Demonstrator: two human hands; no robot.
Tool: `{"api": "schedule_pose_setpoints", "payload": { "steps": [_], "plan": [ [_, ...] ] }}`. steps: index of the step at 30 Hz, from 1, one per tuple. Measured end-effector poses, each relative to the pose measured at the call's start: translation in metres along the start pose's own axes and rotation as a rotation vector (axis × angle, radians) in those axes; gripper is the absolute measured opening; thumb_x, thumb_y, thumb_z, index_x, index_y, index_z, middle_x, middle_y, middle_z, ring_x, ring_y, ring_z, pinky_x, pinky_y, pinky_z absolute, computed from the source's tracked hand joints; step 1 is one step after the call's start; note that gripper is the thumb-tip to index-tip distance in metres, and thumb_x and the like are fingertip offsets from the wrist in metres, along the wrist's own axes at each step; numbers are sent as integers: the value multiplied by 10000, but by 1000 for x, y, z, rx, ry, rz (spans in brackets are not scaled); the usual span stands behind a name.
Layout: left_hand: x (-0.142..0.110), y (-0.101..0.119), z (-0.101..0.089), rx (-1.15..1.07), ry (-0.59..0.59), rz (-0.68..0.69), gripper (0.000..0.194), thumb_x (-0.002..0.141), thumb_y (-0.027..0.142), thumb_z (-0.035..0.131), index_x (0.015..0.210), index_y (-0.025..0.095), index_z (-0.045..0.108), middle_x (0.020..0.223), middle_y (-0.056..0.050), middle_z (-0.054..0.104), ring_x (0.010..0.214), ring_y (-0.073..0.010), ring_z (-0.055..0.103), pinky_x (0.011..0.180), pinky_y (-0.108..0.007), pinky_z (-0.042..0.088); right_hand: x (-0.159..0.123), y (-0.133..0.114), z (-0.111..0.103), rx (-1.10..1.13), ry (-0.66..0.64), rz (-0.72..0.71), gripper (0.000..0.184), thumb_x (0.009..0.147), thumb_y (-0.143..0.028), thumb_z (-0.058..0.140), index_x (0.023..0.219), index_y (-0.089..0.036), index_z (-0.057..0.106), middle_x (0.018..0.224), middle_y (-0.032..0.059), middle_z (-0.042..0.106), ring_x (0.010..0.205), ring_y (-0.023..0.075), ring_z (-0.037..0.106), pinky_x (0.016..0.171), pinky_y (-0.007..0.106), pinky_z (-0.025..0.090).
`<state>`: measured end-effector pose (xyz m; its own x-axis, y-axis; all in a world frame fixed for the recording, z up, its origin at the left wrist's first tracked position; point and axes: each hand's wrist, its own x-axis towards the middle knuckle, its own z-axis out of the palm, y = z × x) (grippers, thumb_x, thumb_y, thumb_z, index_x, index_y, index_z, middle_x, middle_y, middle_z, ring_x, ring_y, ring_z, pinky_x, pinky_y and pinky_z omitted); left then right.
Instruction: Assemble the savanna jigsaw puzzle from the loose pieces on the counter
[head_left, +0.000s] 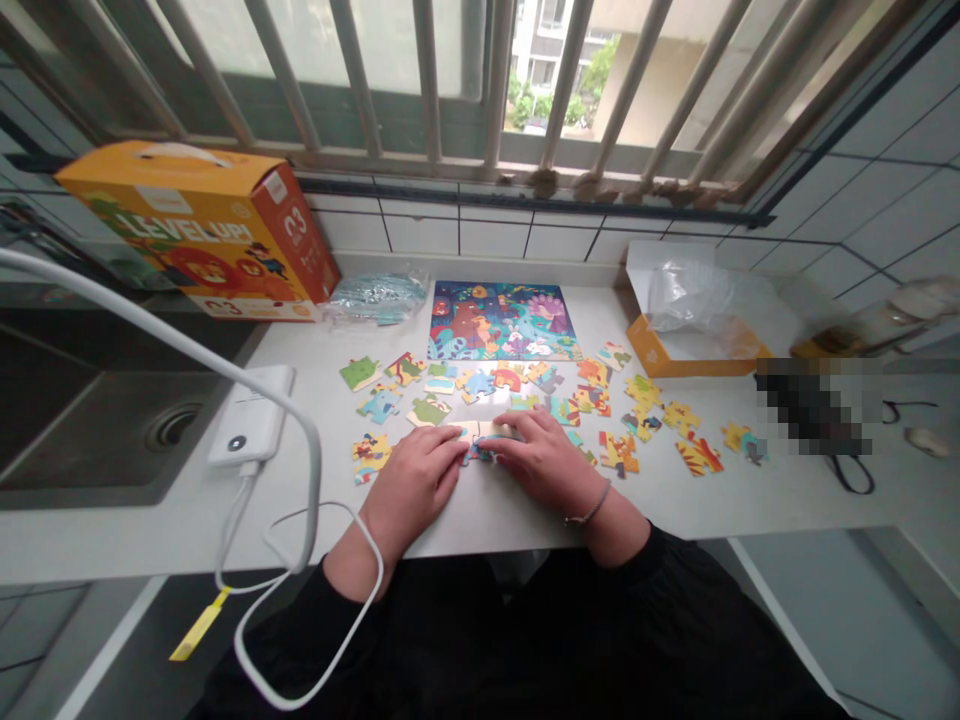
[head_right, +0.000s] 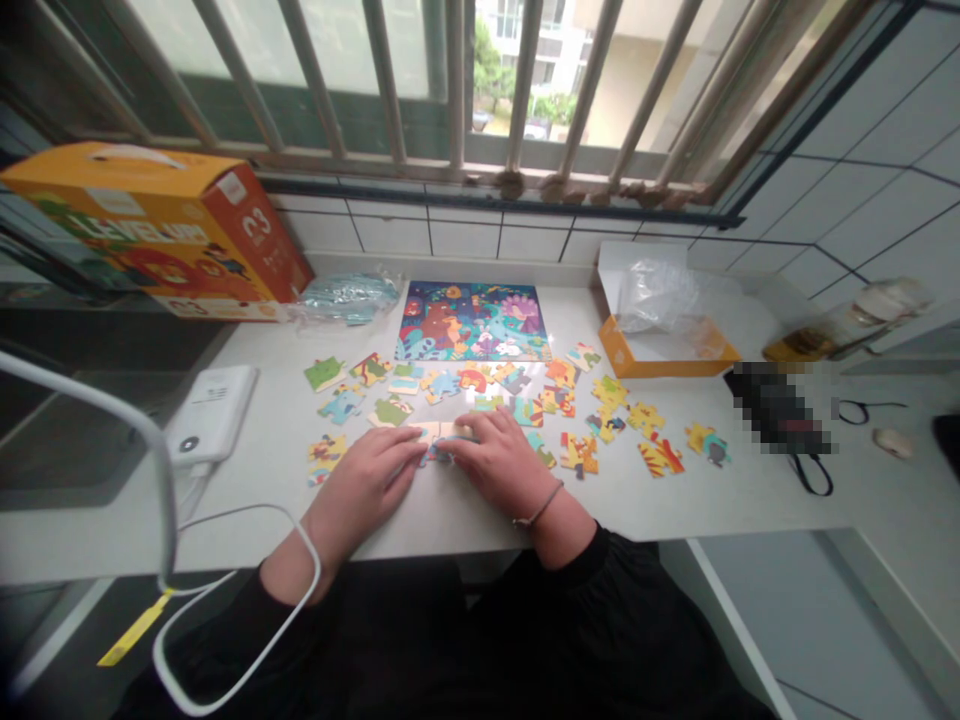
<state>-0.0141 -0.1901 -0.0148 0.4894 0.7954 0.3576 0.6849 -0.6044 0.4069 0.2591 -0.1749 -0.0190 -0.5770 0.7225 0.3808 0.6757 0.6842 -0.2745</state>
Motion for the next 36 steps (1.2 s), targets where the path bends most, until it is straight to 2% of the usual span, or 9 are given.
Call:
{"api": "schedule_pose_setpoints", "payload": {
  "steps": [11,17,24,29,36],
  "plan": [
    [0,0,2,23,-13,18,261,1086,173,621,1302,209,763,1392,-143,762,1270,-327,700,1122,-578,597,2,-6,3,-8,-17,-11,316,1106,-188,629,1373,-301,757,1454,88,721,1316,304,613,1180,558,478],
    [1,0,2,35,-10,8,257,1085,185,625,1295,225,766,1403,-133,761,1269,-325,706,1120,-579,599,3,-5,2,6,-57,-1,323,1102,-193,646,1383,-314,748,1458,81,727,1326,306,613,1178,559,459],
    [0,5,2,66,-4,-9,283,1068,179,621,1300,246,770,1397,-120,765,1272,-320,708,1110,-550,598,3,-7,0,2,-41,-6,343,1084,-176,653,1388,-305,746,1434,83,740,1306,313,622,1166,559,463],
    [-7,17,5,136,27,-23,340,1044,156,622,1351,226,750,1436,-147,750,1324,-345,686,1141,-583,572,3,-6,2,14,-20,-2,339,1074,-169,650,1366,-310,749,1412,75,749,1284,306,633,1141,543,480],
    [-21,48,4,159,113,24,293,1070,170,597,1333,201,724,1383,-150,766,1292,-331,707,1084,-523,593,3,-6,2,24,-1,-20,309,1071,-171,666,1339,-296,754,1398,87,756,1264,305,651,1122,536,499]
  ]
}}
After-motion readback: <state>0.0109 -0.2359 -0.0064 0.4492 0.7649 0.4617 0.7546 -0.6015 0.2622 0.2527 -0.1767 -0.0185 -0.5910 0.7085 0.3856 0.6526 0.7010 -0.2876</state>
